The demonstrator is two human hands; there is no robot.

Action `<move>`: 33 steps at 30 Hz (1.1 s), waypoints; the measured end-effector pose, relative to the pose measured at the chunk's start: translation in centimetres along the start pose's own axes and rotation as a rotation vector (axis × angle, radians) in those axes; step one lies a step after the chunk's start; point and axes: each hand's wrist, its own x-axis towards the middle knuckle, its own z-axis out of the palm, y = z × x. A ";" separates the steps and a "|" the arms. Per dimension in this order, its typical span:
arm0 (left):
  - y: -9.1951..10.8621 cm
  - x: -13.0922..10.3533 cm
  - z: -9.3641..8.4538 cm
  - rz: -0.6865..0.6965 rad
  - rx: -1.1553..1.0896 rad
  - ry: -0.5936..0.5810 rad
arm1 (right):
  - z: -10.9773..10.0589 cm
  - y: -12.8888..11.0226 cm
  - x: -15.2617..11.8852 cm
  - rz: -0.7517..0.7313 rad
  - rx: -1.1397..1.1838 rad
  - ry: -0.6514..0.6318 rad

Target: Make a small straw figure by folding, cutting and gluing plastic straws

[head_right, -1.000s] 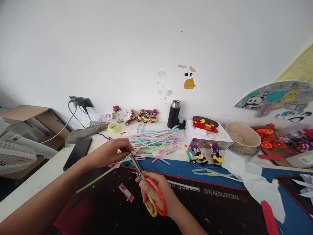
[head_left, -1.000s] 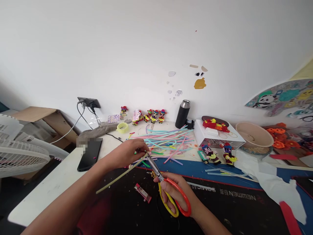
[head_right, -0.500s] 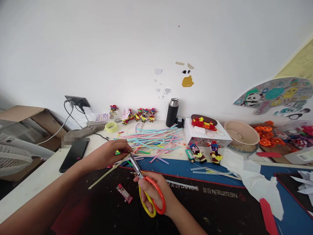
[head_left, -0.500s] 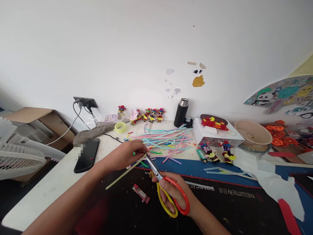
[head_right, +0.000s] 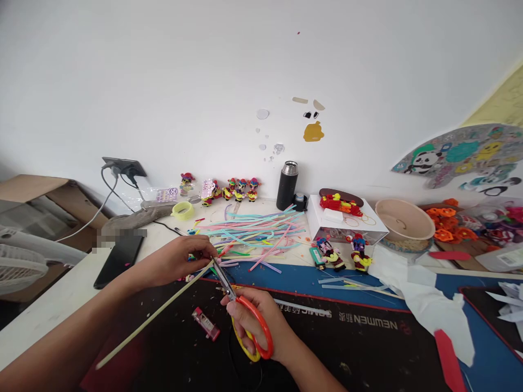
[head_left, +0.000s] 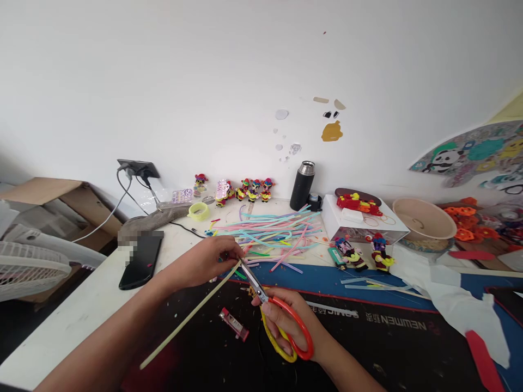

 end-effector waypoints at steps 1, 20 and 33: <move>-0.1 0.0 0.0 -0.007 -0.009 -0.003 | 0.0 0.1 0.0 0.001 -0.007 -0.004; -0.6 0.6 -0.4 -0.057 -0.067 -0.068 | 0.5 -0.4 0.1 0.044 -0.136 0.033; 0.0 1.1 -1.2 -0.020 -0.027 -0.081 | 0.8 -1.9 -0.2 0.077 -0.241 0.069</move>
